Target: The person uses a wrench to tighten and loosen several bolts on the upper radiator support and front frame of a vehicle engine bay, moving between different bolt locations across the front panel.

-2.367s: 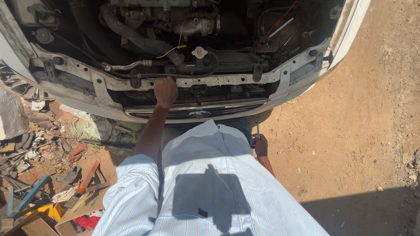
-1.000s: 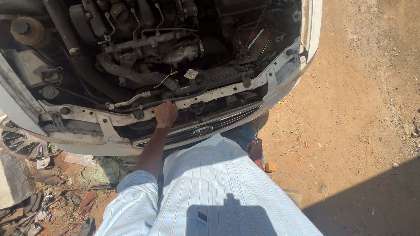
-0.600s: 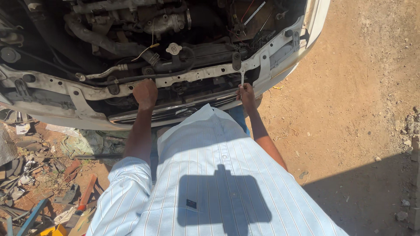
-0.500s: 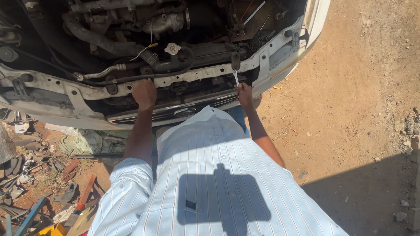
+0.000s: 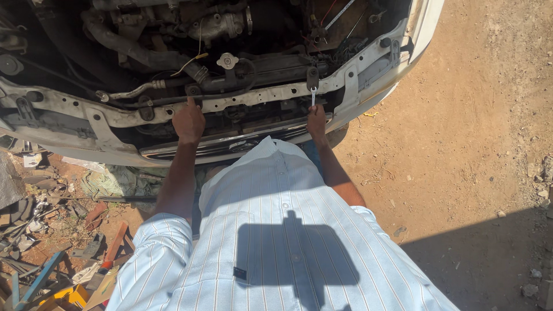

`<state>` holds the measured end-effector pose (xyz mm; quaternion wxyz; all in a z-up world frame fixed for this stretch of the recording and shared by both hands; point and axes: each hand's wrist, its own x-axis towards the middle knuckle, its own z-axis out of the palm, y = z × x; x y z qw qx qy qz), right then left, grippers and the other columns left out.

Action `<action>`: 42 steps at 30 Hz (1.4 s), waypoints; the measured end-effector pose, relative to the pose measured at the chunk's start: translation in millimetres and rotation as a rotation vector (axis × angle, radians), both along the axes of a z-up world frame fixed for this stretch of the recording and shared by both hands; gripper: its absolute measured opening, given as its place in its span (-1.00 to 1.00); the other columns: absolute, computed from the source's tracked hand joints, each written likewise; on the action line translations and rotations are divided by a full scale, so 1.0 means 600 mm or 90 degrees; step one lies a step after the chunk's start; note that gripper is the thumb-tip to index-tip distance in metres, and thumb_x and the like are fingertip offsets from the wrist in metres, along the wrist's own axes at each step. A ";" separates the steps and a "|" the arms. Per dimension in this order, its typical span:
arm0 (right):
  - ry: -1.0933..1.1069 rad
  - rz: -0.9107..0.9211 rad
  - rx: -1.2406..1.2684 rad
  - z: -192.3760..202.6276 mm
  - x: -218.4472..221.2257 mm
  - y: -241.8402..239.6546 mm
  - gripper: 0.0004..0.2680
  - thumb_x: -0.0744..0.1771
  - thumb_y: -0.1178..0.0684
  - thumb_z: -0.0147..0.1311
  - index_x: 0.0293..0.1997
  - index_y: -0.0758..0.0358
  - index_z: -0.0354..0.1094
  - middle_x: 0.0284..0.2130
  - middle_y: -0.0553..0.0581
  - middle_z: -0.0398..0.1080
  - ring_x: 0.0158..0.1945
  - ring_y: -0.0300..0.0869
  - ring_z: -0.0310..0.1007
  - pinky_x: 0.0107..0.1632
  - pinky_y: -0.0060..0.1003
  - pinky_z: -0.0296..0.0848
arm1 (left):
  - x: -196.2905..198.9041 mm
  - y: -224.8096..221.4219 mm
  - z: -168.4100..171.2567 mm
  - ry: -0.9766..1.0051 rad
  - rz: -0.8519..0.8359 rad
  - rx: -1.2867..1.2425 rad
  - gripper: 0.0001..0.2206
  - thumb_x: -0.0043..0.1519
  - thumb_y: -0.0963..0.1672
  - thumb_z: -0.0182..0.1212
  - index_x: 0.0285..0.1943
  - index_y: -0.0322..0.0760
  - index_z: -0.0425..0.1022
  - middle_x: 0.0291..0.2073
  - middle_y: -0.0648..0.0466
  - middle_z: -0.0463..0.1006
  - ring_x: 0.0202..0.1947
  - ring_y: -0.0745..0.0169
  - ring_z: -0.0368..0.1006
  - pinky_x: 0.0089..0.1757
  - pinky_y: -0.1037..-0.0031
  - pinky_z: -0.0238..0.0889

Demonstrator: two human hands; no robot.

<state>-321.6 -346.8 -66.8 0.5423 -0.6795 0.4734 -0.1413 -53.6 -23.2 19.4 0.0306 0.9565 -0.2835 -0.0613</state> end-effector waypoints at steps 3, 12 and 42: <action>-0.066 -0.073 0.289 -0.007 0.008 0.014 -0.81 0.48 -0.03 -0.30 -0.14 0.19 0.19 -0.51 -0.01 0.21 -0.52 -0.27 0.19 -0.45 -0.22 0.37 | 0.002 0.000 0.004 0.029 0.013 0.031 -0.73 0.37 -0.10 0.20 0.15 -0.39 0.47 -0.45 -0.12 0.60 -0.47 -0.06 0.60 -0.44 0.19 0.42; -0.288 -0.273 0.630 -0.047 0.080 0.039 -0.81 0.48 -0.04 -0.38 -0.21 0.13 0.08 -0.53 0.00 0.07 -0.55 -0.28 -0.04 -0.48 -0.31 0.12 | 0.023 -0.014 0.025 0.107 0.024 0.092 -0.75 0.37 -0.07 0.22 0.06 -0.36 0.52 -0.35 -0.14 0.63 -0.31 -0.12 0.61 -0.32 0.12 0.45; -0.349 -0.303 0.837 -0.101 0.096 0.009 -0.78 0.41 -0.16 -0.11 -0.23 0.14 0.31 -0.38 0.04 0.39 -0.27 -0.12 0.42 -0.21 -0.15 0.46 | -0.236 -0.451 -0.128 0.564 0.122 -0.139 -0.48 0.38 0.12 -0.17 0.06 -0.42 0.41 -0.06 -0.36 0.60 0.04 -0.41 0.50 0.07 -0.01 0.28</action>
